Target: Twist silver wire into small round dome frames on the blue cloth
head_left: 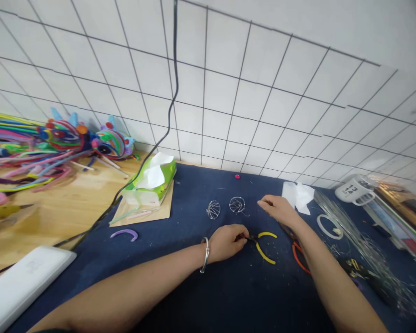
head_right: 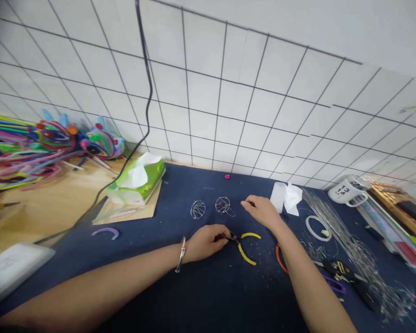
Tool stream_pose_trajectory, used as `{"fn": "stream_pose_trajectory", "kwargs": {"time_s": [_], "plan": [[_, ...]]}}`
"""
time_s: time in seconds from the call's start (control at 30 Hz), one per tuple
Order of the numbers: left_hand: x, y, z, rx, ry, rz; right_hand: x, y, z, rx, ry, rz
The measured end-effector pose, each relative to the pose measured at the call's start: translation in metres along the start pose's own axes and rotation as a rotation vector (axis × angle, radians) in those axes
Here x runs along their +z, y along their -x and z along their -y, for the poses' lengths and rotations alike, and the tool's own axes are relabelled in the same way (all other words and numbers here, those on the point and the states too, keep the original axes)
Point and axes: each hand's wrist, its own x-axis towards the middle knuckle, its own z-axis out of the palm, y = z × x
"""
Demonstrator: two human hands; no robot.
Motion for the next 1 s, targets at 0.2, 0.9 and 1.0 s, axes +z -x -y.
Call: {"fn": "stream_pose_trajectory", "kwargs": {"time_s": [0.2,0.9,1.0], "plan": [[0.003,-0.001,0.001,0.015,0.005,0.053,-0.039,0.056,-0.049,0.167,0.037,-0.085],[0.002,0.012,-0.016,0.364,-0.157,0.368,-0.069,0.190,-0.164,0.940,0.564,-0.374],[0.003,0.013,-0.018,0.359,-0.177,0.359,-0.061,0.188,-0.163,0.947,0.538,-0.243]]}}
